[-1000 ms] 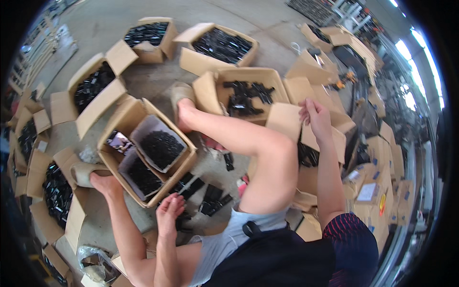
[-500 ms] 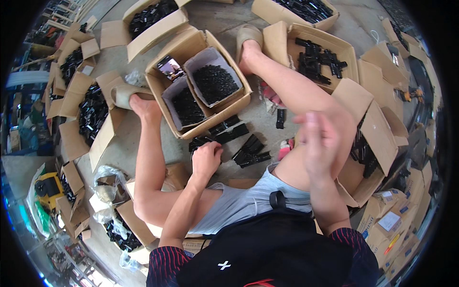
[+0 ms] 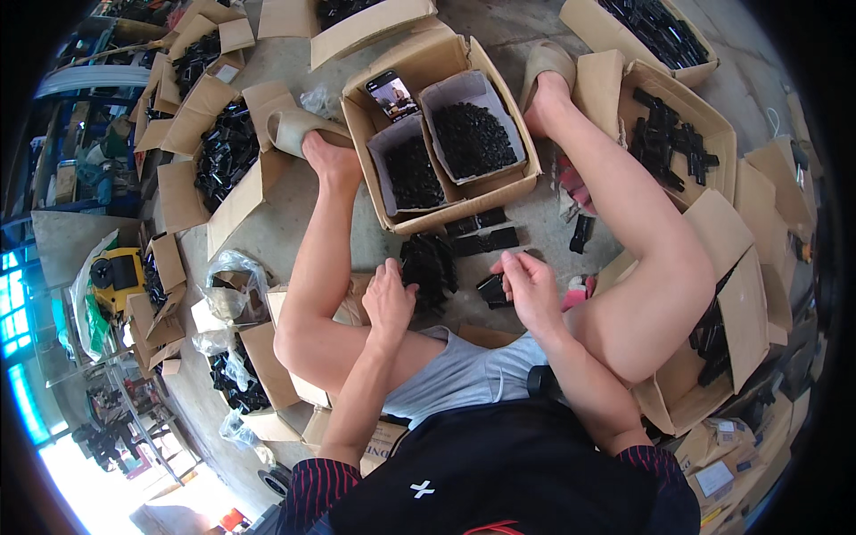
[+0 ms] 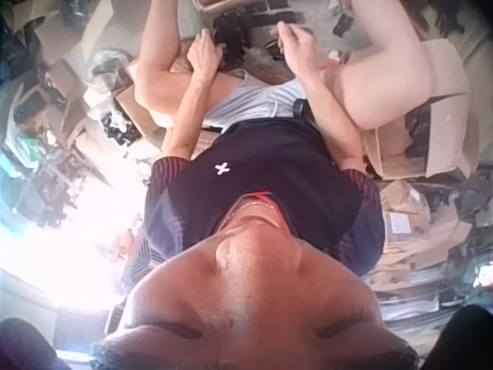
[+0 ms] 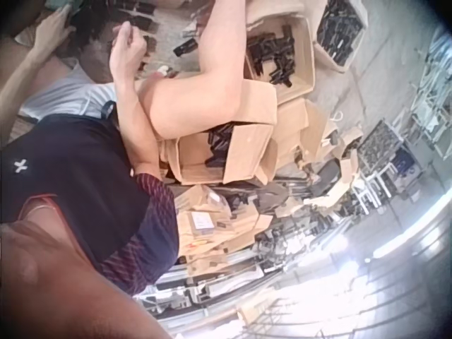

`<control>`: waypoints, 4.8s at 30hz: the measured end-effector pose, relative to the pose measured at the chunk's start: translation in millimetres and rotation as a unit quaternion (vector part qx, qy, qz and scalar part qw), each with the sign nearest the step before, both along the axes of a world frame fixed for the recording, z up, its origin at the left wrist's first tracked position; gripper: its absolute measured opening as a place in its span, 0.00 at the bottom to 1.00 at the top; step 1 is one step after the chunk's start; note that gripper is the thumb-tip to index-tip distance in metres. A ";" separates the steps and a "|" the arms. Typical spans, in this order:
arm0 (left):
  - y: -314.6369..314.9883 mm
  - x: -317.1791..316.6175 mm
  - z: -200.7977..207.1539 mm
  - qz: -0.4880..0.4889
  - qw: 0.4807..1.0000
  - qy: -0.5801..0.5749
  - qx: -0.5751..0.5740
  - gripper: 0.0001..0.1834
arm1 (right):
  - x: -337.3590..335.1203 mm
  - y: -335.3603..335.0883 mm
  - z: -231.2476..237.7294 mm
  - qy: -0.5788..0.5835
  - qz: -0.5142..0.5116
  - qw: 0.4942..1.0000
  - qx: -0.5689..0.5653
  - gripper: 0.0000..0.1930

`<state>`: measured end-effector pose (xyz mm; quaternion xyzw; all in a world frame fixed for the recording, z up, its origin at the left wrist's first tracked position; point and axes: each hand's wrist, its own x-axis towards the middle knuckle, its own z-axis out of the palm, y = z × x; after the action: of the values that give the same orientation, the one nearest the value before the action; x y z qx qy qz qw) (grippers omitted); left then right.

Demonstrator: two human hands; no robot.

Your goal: The person assembles small black metal components by hand, selecting pieces from cardboard boxes and fitting them together.

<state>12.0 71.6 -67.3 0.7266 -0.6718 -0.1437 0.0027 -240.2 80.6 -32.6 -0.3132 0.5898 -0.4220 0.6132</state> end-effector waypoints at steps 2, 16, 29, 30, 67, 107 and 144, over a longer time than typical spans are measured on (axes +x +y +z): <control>0.1 0.7 -6.1 -0.029 1.000 -0.002 -0.006 0.24 | 5.0 -0.5 1.3 0.020 0.030 0.999 0.001 0.18; 7.2 -22.8 -8.9 -0.065 0.996 -0.062 0.002 0.25 | 22.2 -2.0 -5.3 0.100 0.113 0.989 -0.009 0.16; 5.0 -10.6 -9.4 -0.097 0.995 0.025 -0.020 0.15 | 18.6 -3.8 -11.4 0.163 0.113 0.979 -0.050 0.16; 4.0 -14.3 2.9 -0.067 0.995 0.067 0.004 0.15 | 19.1 -3.1 -12.8 0.178 0.112 0.976 -0.063 0.16; -82.7 -38.8 9.4 0.028 0.618 0.752 0.228 0.23 | 23.7 -117.2 37.8 0.259 0.136 0.939 -0.182 0.11; -73.6 -29.1 29.0 0.127 0.530 0.779 0.311 0.16 | 21.4 -109.9 30.4 0.185 0.163 0.943 -0.225 0.10; -124.1 120.4 138.7 0.223 0.481 0.832 -0.160 0.23 | 156.4 -264.7 -79.2 0.591 0.380 0.690 -0.173 0.13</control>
<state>132.4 -52.5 71.5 0.3796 -0.1818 -0.5657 0.7092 -83.8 -184.1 -111.7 -0.7960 0.5772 0.0252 0.1805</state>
